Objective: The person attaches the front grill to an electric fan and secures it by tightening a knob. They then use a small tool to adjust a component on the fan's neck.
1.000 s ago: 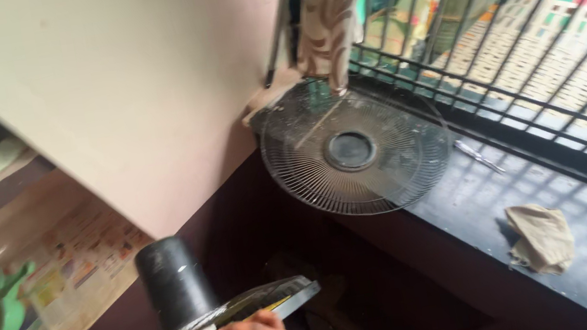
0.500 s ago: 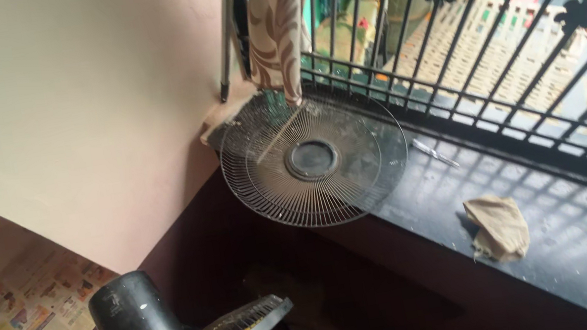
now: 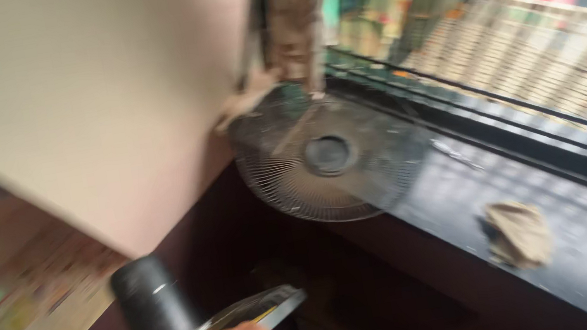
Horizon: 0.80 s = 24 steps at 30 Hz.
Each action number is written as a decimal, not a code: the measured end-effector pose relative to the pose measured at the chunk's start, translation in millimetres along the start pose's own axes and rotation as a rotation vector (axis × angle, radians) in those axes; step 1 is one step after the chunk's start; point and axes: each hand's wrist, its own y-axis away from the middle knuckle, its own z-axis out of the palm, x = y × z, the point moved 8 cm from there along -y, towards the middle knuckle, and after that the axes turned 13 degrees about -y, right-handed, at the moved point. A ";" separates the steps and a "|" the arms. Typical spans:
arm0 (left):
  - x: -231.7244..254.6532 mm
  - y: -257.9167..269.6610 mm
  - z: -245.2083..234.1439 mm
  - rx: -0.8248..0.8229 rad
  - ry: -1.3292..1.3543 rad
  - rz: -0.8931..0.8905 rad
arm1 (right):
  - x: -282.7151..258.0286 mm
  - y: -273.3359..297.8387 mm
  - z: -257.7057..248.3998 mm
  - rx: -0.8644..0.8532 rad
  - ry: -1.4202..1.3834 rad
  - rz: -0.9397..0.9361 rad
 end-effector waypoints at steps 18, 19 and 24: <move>39.3 -84.9 -139.8 0.336 0.151 -0.694 | -6.3 -10.7 -23.5 0.143 0.077 0.207; 39.8 -84.2 -137.7 0.341 0.156 -0.688 | -5.3 -12.0 -24.9 0.140 0.077 0.213; 38.0 -83.4 -132.3 0.297 0.223 -0.628 | -10.7 -17.6 -22.8 0.117 0.095 0.145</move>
